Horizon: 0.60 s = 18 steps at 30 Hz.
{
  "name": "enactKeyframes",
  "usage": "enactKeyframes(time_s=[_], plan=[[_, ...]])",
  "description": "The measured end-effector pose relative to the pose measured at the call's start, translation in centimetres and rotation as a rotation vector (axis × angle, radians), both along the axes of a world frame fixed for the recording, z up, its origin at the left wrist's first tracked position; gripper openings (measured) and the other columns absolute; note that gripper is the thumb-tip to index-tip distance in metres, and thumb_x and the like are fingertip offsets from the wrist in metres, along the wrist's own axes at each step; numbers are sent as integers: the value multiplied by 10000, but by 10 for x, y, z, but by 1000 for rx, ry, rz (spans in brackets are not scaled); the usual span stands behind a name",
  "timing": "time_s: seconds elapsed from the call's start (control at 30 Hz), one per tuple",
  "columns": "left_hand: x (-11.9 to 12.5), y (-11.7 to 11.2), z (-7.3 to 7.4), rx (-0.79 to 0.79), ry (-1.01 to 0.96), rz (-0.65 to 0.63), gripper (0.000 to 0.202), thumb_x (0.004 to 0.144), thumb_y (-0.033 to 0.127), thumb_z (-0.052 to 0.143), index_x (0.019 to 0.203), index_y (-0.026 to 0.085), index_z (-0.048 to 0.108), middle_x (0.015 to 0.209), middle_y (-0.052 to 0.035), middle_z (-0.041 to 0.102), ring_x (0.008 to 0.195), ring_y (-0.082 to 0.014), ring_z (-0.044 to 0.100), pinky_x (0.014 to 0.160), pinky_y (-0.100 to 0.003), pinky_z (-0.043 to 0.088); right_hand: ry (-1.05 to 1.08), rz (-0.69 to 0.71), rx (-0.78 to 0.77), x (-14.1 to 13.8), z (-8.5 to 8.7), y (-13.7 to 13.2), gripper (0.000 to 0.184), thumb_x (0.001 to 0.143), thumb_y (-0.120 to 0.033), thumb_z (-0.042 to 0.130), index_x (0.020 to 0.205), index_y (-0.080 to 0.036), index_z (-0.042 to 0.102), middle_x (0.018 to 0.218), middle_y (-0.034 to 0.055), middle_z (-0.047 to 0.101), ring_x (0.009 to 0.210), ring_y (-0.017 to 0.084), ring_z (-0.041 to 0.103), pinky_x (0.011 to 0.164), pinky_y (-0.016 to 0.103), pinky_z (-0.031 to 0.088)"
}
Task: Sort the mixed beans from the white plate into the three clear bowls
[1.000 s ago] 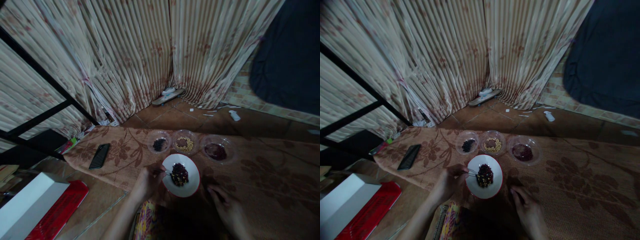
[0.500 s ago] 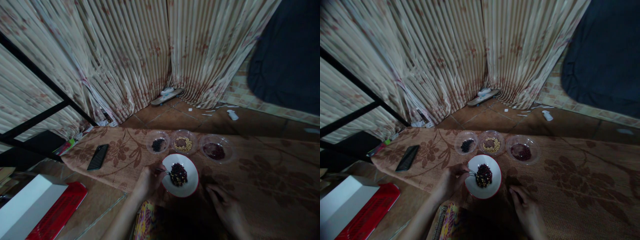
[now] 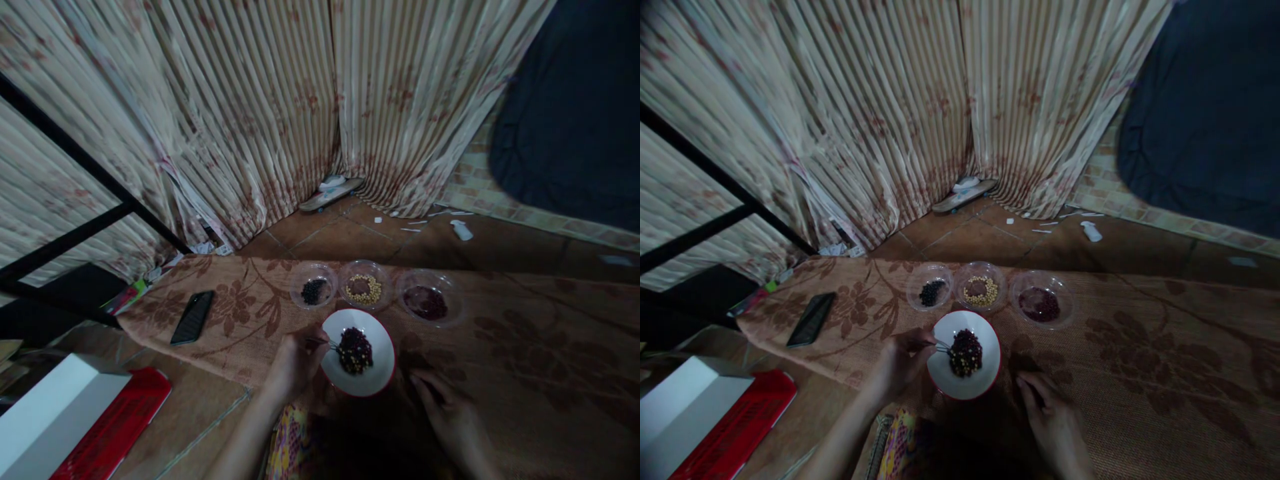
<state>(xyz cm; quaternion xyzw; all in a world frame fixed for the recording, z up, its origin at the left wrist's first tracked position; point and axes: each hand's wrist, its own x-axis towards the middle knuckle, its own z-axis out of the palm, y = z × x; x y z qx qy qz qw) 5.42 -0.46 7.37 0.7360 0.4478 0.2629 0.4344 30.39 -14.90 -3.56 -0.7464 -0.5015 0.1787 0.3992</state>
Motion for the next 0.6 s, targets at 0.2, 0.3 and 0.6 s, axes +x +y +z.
enactKeyframes(time_s=[0.2,0.3,0.6], plan=[[3,5,22,-34,-73,72,95,785,204,681,856,158,725,859,-62,756,767,-180,699,690,-231,518,16,10,6,0,-6,0,367,900,-532,476,931,-263,724,987,40,748,897,194,723,746,267,577],[9,11,36,-56,-127,102,78,785,195,671,835,153,713,818,-54,752,759,-181,701,685,-236,528,12,13,13,1,-9,1,372,900,-536,477,929,-263,729,998,43,751,911,199,724,761,270,580],[64,67,29,109,-310,45,143,774,253,705,861,142,726,834,-64,750,745,-178,694,702,-258,540,25,1,72,-1,2,6,402,884,-550,473,870,-261,751,924,57,764,838,217,737,728,292,598]])
